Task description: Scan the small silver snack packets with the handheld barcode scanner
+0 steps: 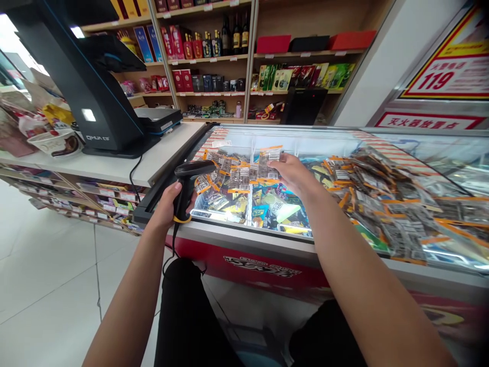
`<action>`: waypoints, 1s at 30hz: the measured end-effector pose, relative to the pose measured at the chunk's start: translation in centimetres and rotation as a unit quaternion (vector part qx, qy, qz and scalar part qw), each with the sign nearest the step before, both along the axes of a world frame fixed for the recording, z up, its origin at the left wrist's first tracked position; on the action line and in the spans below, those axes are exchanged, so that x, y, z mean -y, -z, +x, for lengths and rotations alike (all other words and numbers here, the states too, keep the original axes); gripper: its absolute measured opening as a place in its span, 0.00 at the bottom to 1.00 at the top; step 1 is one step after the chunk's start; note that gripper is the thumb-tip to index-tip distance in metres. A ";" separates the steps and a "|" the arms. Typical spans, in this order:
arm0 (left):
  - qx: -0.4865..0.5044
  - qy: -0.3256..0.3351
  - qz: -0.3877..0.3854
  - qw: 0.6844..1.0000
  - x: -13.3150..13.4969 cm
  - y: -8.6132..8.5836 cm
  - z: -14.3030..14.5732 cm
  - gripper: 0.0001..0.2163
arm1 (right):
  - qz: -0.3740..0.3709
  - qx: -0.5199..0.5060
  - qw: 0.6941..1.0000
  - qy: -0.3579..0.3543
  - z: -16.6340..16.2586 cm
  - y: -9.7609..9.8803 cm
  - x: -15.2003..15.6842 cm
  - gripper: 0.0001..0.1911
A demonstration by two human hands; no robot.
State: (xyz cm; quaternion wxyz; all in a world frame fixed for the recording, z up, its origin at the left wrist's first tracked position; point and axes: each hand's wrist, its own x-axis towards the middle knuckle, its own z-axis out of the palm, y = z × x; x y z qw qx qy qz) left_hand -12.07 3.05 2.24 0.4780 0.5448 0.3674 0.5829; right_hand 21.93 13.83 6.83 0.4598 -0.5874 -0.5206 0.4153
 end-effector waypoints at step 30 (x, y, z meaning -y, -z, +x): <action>0.012 -0.055 -0.028 0.998 -0.2 -0.1 0.2 0.25 | 0.137 0.107 0.985 0.015 -3.6 1.7 -0.4 0.13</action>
